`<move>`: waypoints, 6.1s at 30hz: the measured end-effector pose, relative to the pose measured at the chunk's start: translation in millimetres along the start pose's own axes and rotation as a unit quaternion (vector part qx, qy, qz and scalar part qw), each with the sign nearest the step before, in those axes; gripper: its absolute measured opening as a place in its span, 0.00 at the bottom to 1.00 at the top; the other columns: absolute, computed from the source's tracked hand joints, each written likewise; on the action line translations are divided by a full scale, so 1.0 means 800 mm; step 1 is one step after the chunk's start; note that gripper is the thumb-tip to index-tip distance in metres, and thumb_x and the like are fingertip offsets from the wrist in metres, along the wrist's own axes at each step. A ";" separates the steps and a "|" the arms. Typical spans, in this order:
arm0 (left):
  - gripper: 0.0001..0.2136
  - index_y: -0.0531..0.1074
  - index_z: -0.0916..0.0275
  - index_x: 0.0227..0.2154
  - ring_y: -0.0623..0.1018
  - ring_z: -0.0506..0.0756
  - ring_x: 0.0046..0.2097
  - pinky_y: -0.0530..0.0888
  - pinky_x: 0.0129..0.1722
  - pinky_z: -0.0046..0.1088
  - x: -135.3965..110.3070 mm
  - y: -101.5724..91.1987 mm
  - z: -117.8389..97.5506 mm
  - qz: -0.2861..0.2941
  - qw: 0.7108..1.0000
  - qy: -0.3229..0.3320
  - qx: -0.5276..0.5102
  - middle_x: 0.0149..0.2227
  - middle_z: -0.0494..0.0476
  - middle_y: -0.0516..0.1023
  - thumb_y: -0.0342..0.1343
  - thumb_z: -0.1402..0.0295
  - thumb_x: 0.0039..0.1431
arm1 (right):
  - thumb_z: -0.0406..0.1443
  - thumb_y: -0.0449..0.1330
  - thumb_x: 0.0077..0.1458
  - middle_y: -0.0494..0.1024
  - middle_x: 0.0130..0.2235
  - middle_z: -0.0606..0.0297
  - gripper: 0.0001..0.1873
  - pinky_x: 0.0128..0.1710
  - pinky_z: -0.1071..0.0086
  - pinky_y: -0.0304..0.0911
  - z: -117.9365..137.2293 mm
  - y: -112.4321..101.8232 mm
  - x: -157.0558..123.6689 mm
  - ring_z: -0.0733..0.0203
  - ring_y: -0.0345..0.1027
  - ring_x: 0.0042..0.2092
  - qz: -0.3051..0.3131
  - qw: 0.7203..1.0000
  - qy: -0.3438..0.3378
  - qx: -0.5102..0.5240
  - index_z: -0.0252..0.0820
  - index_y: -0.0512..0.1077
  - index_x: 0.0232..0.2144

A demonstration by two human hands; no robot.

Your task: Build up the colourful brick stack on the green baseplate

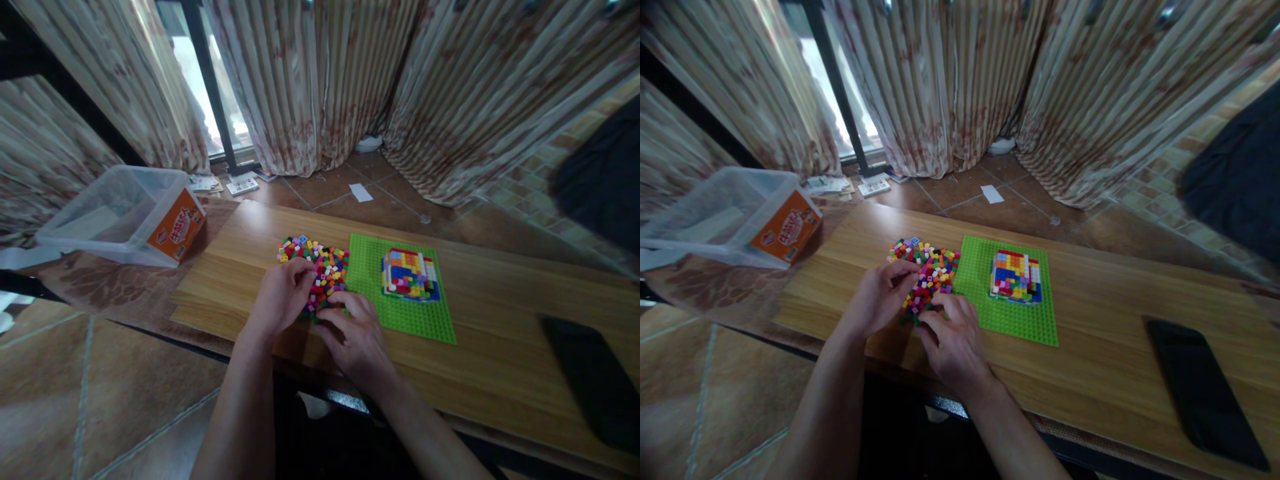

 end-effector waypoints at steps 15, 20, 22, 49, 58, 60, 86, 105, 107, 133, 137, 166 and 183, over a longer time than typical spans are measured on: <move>0.09 0.79 0.59 0.38 0.79 0.53 0.34 0.73 0.37 0.26 0.000 0.001 0.002 0.008 1.000 0.013 0.010 0.35 0.53 0.83 0.54 0.68 0.61 | 0.35 0.57 0.63 0.74 0.48 0.59 0.07 0.46 0.57 0.62 0.003 0.000 0.001 0.53 0.64 0.48 0.017 0.999 -0.017 -0.025 0.47 0.77 0.38; 0.09 0.79 0.59 0.38 0.79 0.53 0.35 0.73 0.38 0.27 0.001 0.001 0.000 0.005 1.000 0.010 0.014 0.36 0.54 0.83 0.53 0.69 0.61 | 0.34 0.60 0.60 0.74 0.48 0.58 0.07 0.46 0.56 0.62 0.004 0.000 0.001 0.51 0.65 0.48 0.026 0.999 -0.019 -0.032 0.46 0.77 0.41; 0.09 0.79 0.59 0.38 0.79 0.53 0.36 0.73 0.38 0.27 0.001 0.001 0.000 0.008 1.000 0.008 0.013 0.36 0.54 0.83 0.53 0.68 0.61 | 0.34 0.61 0.60 0.75 0.48 0.58 0.06 0.46 0.56 0.63 0.004 0.000 0.001 0.51 0.65 0.48 0.026 0.999 -0.013 -0.036 0.46 0.78 0.39; 0.11 0.78 0.61 0.38 0.77 0.53 0.29 0.70 0.31 0.27 0.006 0.009 -0.003 0.030 1.000 0.001 0.003 0.31 0.54 0.82 0.53 0.64 0.61 | 0.37 0.65 0.55 0.82 0.37 0.65 0.04 0.39 0.64 0.73 -0.095 -0.108 -0.026 0.59 0.77 0.37 -0.273 0.942 0.187 0.062 0.45 0.79 0.34; 0.13 0.79 0.62 0.40 0.79 0.54 0.32 0.72 0.33 0.28 0.006 0.012 -0.007 0.036 0.999 -0.019 0.014 0.33 0.56 0.83 0.52 0.62 0.60 | 0.37 0.66 0.54 0.79 0.38 0.64 0.03 0.44 0.60 0.69 -0.109 -0.105 -0.013 0.57 0.73 0.42 -0.249 0.955 0.161 -0.003 0.47 0.80 0.32; 0.13 0.79 0.62 0.40 0.79 0.54 0.32 0.72 0.32 0.27 0.006 0.010 -0.008 0.035 0.999 -0.023 0.012 0.32 0.56 0.83 0.52 0.62 0.61 | 0.38 0.67 0.53 0.78 0.38 0.64 0.03 0.45 0.59 0.67 -0.115 -0.103 -0.011 0.56 0.72 0.42 -0.256 0.951 0.176 0.002 0.48 0.81 0.31; 0.11 0.79 0.61 0.38 0.78 0.54 0.32 0.72 0.35 0.28 0.005 0.007 -0.005 0.038 0.999 -0.005 -0.011 0.33 0.55 0.83 0.52 0.65 0.61 | 0.43 0.67 0.50 0.82 0.36 0.62 0.10 0.43 0.59 0.67 -0.138 -0.099 -0.015 0.55 0.74 0.40 -0.275 0.922 0.243 0.124 0.45 0.81 0.33; 0.11 0.79 0.61 0.38 0.77 0.54 0.31 0.72 0.32 0.27 0.004 0.005 -0.006 0.029 0.999 0.011 -0.008 0.31 0.55 0.82 0.53 0.64 0.60 | 0.43 0.68 0.48 0.81 0.39 0.61 0.13 0.43 0.59 0.67 -0.139 -0.098 -0.019 0.56 0.73 0.40 -0.263 0.917 0.270 0.133 0.43 0.81 0.35; 0.12 0.80 0.60 0.38 0.77 0.54 0.31 0.72 0.32 0.27 0.004 0.005 -0.006 0.030 0.999 0.011 -0.007 0.31 0.55 0.82 0.53 0.64 0.60 | 0.43 0.69 0.47 0.81 0.38 0.61 0.13 0.43 0.59 0.67 -0.141 -0.096 -0.017 0.56 0.73 0.40 -0.271 0.910 0.280 0.145 0.43 0.81 0.34; 0.11 0.78 0.61 0.37 0.78 0.53 0.30 0.70 0.32 0.27 0.004 0.008 0.000 0.026 1.000 0.009 0.013 0.32 0.54 0.83 0.53 0.64 0.61 | 0.45 0.71 0.41 0.82 0.33 0.62 0.15 0.39 0.60 0.71 -0.136 -0.098 -0.007 0.57 0.75 0.35 -0.289 0.877 0.314 0.221 0.42 0.79 0.29; 0.10 0.78 0.61 0.36 0.78 0.53 0.30 0.69 0.30 0.26 0.005 0.006 -0.004 0.023 0.999 0.012 0.022 0.30 0.54 0.82 0.53 0.64 0.61 | 0.47 0.68 0.48 0.82 0.30 0.63 0.14 0.34 0.65 0.70 -0.132 -0.101 -0.008 0.59 0.74 0.32 -0.315 0.859 0.322 0.245 0.42 0.80 0.29; 0.10 0.79 0.61 0.36 0.79 0.52 0.33 0.71 0.35 0.26 0.001 -0.006 -0.006 -0.008 0.999 -0.023 0.025 0.33 0.54 0.83 0.52 0.69 0.61 | 0.34 0.61 0.60 0.76 0.46 0.59 0.08 0.46 0.58 0.63 0.009 0.010 0.005 0.53 0.66 0.47 -0.003 0.999 -0.031 -0.006 0.46 0.78 0.42; 0.10 0.79 0.61 0.37 0.80 0.53 0.35 0.71 0.34 0.26 0.000 -0.011 0.003 -0.015 1.000 -0.016 0.016 0.33 0.54 0.83 0.52 0.68 0.61 | 0.32 0.63 0.58 0.77 0.40 0.61 0.04 0.44 0.59 0.61 0.010 0.009 0.009 0.54 0.64 0.43 0.010 1.000 0.006 0.009 0.42 0.79 0.34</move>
Point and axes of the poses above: each hand's wrist, its own x-axis towards the middle knuckle, its own y-axis out of the palm, z = x × y, the point moved 2 cm from there along x, towards the middle knuckle
